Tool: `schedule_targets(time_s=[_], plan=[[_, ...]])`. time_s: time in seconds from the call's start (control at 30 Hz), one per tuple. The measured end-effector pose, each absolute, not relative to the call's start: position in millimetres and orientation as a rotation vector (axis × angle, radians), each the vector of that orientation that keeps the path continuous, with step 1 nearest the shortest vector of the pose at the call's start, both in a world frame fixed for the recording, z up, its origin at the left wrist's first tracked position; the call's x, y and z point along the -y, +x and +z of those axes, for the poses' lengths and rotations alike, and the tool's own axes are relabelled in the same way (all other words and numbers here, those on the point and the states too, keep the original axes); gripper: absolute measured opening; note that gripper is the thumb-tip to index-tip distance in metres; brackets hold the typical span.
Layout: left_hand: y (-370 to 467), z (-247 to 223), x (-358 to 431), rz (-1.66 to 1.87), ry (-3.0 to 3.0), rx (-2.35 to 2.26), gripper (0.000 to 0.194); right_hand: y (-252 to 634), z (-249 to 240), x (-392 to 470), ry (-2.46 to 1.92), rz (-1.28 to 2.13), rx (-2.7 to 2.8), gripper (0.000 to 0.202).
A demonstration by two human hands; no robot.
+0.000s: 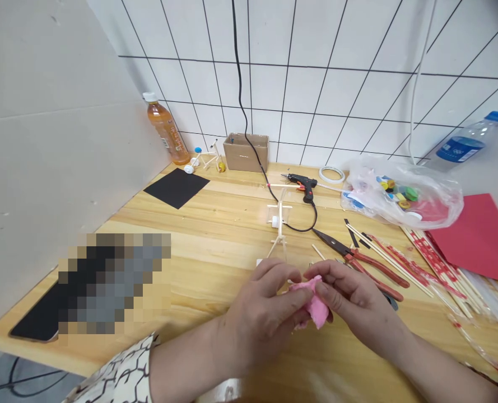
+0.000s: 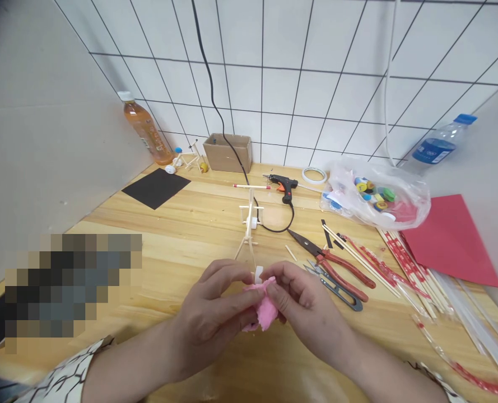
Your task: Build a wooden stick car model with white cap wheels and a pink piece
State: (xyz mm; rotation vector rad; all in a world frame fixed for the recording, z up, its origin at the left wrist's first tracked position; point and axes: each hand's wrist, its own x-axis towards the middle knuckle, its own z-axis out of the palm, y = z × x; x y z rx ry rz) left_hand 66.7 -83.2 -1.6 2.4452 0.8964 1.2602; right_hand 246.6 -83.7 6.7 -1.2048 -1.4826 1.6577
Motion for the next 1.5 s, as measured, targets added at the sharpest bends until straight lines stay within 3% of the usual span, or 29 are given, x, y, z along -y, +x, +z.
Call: schedule_targets(time_s=[0.4, 0.7, 0.9, 1.5], plan=[[66.6, 0.0, 90.6, 0.966, 2.692, -0.793, 0.022, 239.2, 6.6, 89.9, -1.225, 1.689, 1.476, 0.022], [70.0, -2.0, 85.9, 1.278, 2.557, -0.827, 0.008, 244.1, 9.3, 83.0, -1.193, 1.674, 1.457, 0.021], [68.8, 2.9, 83.2, 1.332, 2.483, -0.833, 0.012, 242.8, 9.3, 81.9, -1.192, 1.659, 1.462, 0.021], [69.5, 1.6, 85.1, 1.18, 2.418, -0.761, 0.007, 238.2, 5.9, 84.7, -1.204, 1.643, 1.386, 0.02]])
